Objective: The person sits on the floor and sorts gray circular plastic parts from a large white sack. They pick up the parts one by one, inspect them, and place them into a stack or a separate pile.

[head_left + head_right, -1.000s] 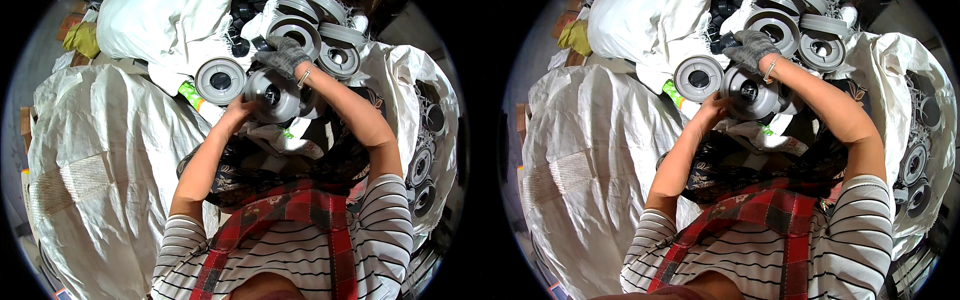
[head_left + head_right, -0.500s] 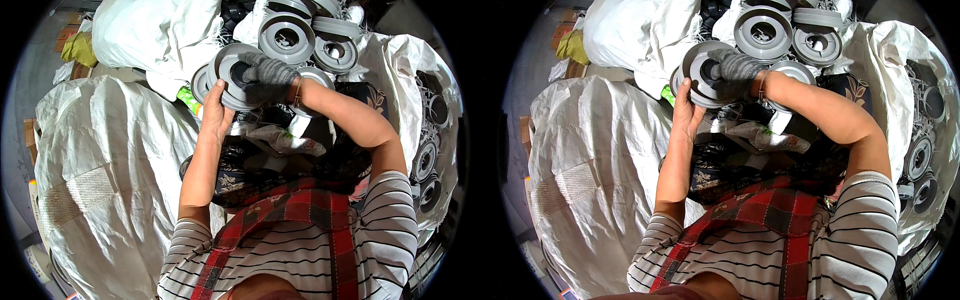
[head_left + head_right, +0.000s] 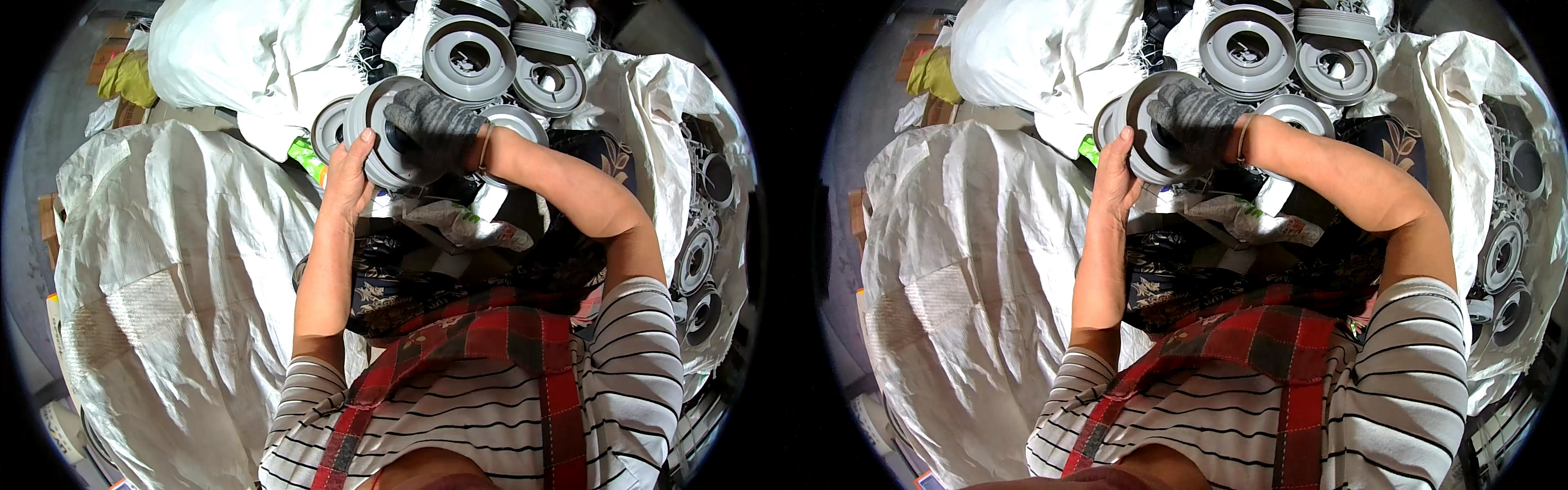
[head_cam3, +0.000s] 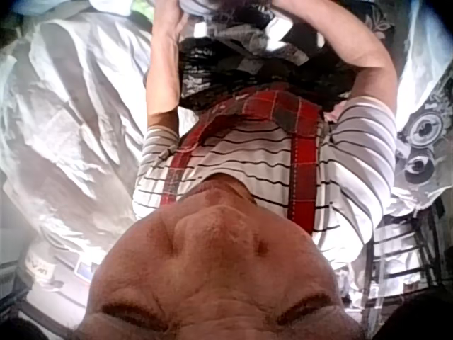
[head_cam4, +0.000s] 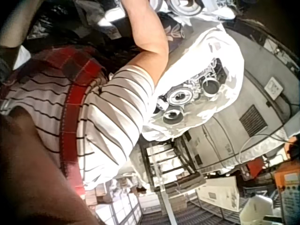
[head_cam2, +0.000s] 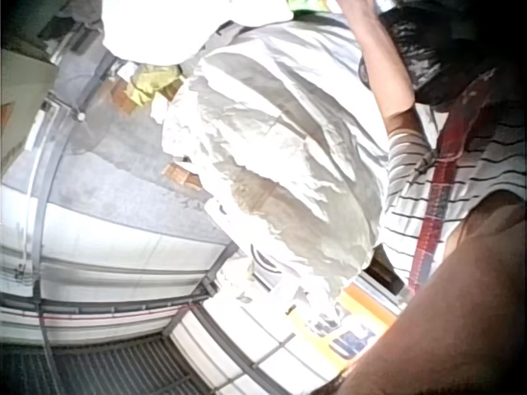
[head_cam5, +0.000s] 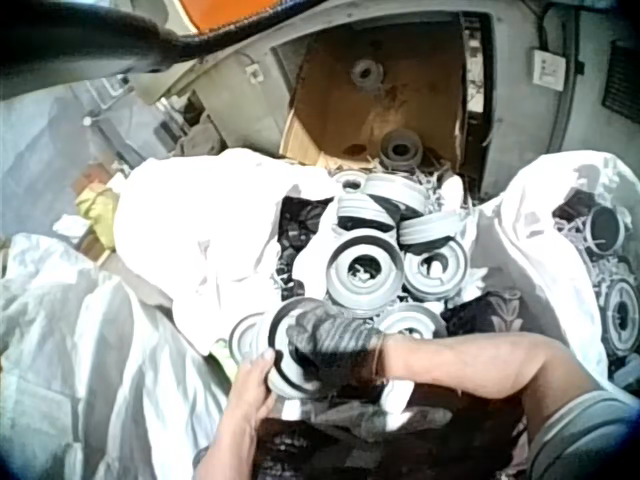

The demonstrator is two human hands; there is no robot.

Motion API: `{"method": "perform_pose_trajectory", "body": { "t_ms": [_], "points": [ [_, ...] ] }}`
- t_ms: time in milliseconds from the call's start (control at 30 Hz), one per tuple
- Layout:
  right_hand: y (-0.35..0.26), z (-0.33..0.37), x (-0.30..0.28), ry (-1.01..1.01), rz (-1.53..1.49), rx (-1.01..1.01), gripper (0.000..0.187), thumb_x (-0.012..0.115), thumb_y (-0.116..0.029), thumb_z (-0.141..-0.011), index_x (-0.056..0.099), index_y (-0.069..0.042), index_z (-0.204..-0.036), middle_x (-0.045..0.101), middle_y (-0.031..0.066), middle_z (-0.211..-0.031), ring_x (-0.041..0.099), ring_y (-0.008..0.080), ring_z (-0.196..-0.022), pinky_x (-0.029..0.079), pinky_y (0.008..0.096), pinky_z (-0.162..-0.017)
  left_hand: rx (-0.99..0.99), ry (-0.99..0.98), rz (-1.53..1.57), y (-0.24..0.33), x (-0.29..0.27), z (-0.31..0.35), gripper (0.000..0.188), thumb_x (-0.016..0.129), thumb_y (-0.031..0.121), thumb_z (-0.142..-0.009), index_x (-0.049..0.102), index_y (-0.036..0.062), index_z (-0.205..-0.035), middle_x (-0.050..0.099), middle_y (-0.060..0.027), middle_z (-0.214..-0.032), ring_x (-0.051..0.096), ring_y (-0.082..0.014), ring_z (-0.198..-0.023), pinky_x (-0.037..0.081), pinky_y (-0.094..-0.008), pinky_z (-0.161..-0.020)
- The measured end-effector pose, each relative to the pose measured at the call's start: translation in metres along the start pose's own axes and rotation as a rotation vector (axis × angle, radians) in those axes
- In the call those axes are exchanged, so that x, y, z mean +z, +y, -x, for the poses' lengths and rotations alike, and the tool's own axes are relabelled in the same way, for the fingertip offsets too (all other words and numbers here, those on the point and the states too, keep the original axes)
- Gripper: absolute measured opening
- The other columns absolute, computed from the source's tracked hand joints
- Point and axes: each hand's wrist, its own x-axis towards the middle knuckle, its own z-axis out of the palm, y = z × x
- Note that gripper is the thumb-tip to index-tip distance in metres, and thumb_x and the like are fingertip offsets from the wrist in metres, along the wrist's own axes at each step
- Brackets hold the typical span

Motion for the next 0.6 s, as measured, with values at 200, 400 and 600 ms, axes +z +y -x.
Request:
{"method": "perform_pose_trajectory", "body": {
  "t_ms": [200, 400, 600],
  "points": [
    [0.003, -0.006, 0.003, -0.023, -0.099, 0.161, 0.055, 0.069, -0.031, -0.064, 0.056, 0.004, -0.104, 0.058, 0.0214, -0.099, 0.056, 0.0351, -0.093, 0.045, 0.0402, -0.084, 0.087, -0.030, -0.032, -0.007, 0.004, 0.006, 0.045, 0.062, 0.029, -0.087, 0.051, -0.0055, -0.114, 0.061, -0.0120, -0.106, 0.061, -0.0194, -0.092, 0.050, -0.0332, -0.082],
    [0.000, -0.005, 0.003, -0.090, -0.250, 0.496, 0.063, 0.072, -0.042, -0.061, 0.057, 0.000, -0.104, 0.059, 0.0200, -0.102, 0.057, 0.0338, -0.095, 0.046, 0.0386, -0.083, 0.201, -0.021, -0.060, -0.016, 0.009, 0.004, 0.047, 0.062, 0.029, -0.088, 0.049, -0.0030, -0.119, 0.059, -0.0115, -0.110, 0.058, -0.0194, -0.097, 0.048, -0.0341, -0.086],
    [-0.005, -0.010, -0.011, -0.141, -0.273, 0.427, 0.063, 0.071, -0.045, -0.062, 0.057, 0.000, -0.105, 0.059, 0.0193, -0.102, 0.057, 0.0316, -0.094, 0.046, 0.0368, -0.081, 0.157, -0.019, -0.056, -0.011, 0.008, 0.008, 0.043, 0.061, 0.028, -0.089, 0.050, -0.0020, -0.117, 0.059, -0.0094, -0.107, 0.057, -0.0166, -0.097, 0.046, -0.0319, -0.085]
  ]
}}
